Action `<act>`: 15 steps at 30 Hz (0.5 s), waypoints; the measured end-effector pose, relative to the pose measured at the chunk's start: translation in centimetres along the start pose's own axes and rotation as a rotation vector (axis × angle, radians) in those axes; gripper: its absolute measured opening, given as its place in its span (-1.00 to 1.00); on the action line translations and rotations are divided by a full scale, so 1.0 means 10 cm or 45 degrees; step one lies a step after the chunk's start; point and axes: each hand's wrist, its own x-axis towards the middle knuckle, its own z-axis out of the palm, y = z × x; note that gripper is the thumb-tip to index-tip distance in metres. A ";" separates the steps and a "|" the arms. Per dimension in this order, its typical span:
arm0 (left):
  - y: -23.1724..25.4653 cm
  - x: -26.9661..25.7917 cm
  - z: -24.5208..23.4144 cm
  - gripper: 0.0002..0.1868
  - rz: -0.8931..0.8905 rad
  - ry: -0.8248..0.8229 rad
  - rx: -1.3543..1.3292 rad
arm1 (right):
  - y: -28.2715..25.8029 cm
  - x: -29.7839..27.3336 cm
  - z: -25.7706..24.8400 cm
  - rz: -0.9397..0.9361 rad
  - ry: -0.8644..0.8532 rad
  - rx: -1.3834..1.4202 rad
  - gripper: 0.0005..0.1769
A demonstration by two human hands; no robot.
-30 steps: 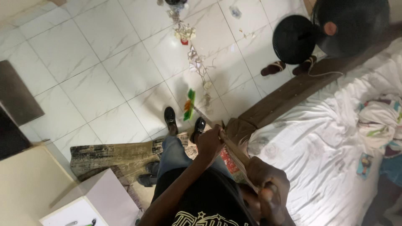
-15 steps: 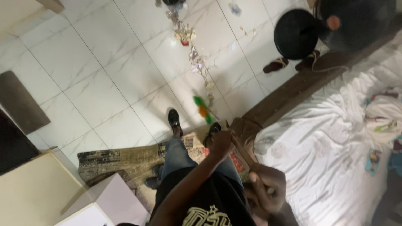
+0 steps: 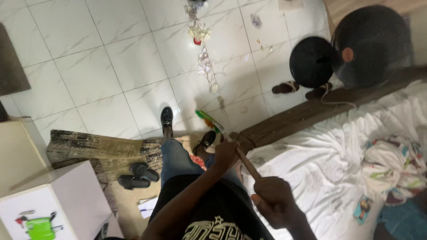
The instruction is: The person sweeps debris across a tiled floor using a broom, pushing litter toward a central area and into a dustpan.
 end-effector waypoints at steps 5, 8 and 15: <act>0.35 0.19 0.09 -0.81 0.042 0.258 -0.070 | 0.21 -0.16 -0.01 -0.058 -0.106 0.105 -0.52; 0.64 0.24 -0.04 -0.78 -0.006 0.193 -0.031 | 0.11 -0.27 -0.19 -0.069 -0.223 0.090 -0.52; 0.86 -0.03 0.25 -0.72 -0.212 -0.339 0.016 | 0.01 -0.56 -0.67 -0.284 -0.068 0.087 -0.72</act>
